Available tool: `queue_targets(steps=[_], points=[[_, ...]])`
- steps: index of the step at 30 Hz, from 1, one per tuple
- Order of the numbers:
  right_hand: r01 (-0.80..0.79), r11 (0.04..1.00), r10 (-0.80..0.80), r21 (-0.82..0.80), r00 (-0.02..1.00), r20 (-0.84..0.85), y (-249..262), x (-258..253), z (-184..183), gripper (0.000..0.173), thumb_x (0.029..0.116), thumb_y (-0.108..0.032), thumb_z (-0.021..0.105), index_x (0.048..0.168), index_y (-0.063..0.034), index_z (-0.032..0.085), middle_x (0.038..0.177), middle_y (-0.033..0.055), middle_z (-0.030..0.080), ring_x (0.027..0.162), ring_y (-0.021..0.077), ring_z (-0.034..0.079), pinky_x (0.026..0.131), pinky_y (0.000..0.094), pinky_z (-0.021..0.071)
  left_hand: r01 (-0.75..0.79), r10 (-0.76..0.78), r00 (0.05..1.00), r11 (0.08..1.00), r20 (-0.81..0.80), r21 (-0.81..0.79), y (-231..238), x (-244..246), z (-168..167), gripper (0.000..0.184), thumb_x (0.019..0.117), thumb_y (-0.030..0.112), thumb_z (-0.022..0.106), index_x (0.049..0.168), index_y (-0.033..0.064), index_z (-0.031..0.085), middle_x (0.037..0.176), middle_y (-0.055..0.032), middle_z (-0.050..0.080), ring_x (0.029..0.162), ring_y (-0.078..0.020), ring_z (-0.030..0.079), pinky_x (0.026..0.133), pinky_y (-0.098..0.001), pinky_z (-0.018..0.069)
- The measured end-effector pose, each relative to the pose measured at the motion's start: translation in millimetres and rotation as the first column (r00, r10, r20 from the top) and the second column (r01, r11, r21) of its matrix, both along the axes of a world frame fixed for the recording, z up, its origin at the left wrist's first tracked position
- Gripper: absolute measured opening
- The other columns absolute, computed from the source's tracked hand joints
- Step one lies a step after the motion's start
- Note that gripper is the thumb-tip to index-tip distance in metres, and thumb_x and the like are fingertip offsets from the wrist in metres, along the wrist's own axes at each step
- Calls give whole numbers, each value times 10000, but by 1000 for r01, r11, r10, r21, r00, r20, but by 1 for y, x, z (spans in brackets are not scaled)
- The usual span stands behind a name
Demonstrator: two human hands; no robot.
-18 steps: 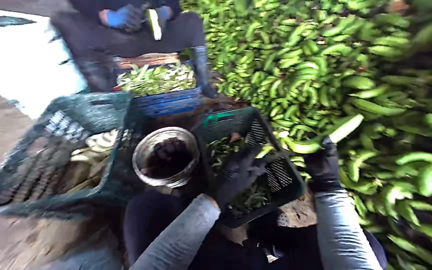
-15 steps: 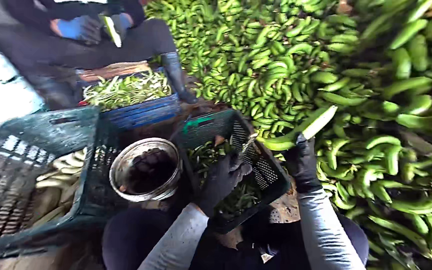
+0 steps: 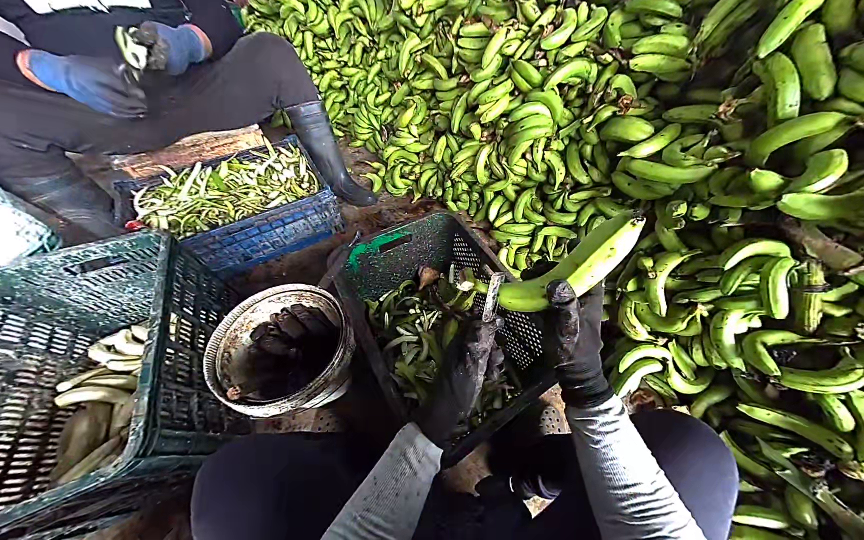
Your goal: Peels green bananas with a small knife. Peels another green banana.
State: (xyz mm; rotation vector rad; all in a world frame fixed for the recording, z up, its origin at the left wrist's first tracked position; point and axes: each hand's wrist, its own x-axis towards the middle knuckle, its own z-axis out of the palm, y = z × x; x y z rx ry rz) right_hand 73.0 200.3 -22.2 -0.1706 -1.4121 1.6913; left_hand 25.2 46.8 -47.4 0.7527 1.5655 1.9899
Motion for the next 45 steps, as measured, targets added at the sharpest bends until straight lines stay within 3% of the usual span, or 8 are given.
queue_targets(steps=[11,17,21,27,31,33,36,45], points=[[-476,795,447,-377,879,-166,22,-19,18,433,965,-488,601,1258,-171,558,1037,109,692,889,242,707,771,420,616,24,-6,997,973,76,-228,-27,1,-42,410,1097,368,384,1308,46,524,810,-28,582,641,-124,569,584,-297,529],[-324,854,420,-406,891,173,28,-24,16,451,1084,-461,291,1212,-131,572,875,43,675,717,131,665,637,300,591,-224,-36,683,940,-729,-257,-33,-33,35,381,1048,356,528,1282,92,672,1055,-68,724,926,-138,700,850,-363,591],[-277,846,403,-456,892,206,17,-26,8,503,1089,-492,268,1163,-126,604,853,39,675,725,128,666,644,306,587,-300,-120,510,903,-852,-307,-33,-38,45,388,1011,432,551,1241,160,706,1006,-75,728,889,-226,715,772,-456,594],[-269,958,285,-97,918,274,-5,-25,-18,337,994,-329,531,1206,-78,607,918,-1,667,817,66,659,751,289,587,-417,-83,465,858,-881,-300,-24,-56,31,351,963,354,642,1237,146,711,981,-122,717,849,-303,712,715,-515,584],[-289,943,329,-165,890,317,-33,-9,-24,491,1073,-407,328,1305,-42,559,958,55,694,801,118,681,705,316,610,-573,60,537,758,-841,-312,-19,-94,32,393,1005,420,618,1301,163,644,1085,-174,679,955,-368,682,781,-583,560],[-331,940,339,-80,891,302,-37,3,-25,516,1083,-373,337,1415,-20,512,1143,55,683,986,82,664,890,285,580,-597,138,600,733,-788,-326,-23,-109,44,403,1039,413,570,1327,132,605,1139,-184,674,999,-366,684,829,-599,557],[-311,916,358,-252,918,168,-17,4,-36,463,998,-511,507,1171,-108,654,907,22,724,775,96,694,691,301,611,-525,114,635,790,-764,-318,-32,-106,55,390,1059,395,534,1331,123,598,1138,-152,682,976,-317,692,823,-568,561],[-254,943,284,-213,951,122,15,-19,-23,375,1010,-469,462,1223,-187,584,913,-36,695,774,61,673,676,262,589,-168,-113,585,952,-803,-257,-27,-47,20,336,990,343,635,1241,129,700,1026,-72,726,921,-201,710,827,-425,598]])
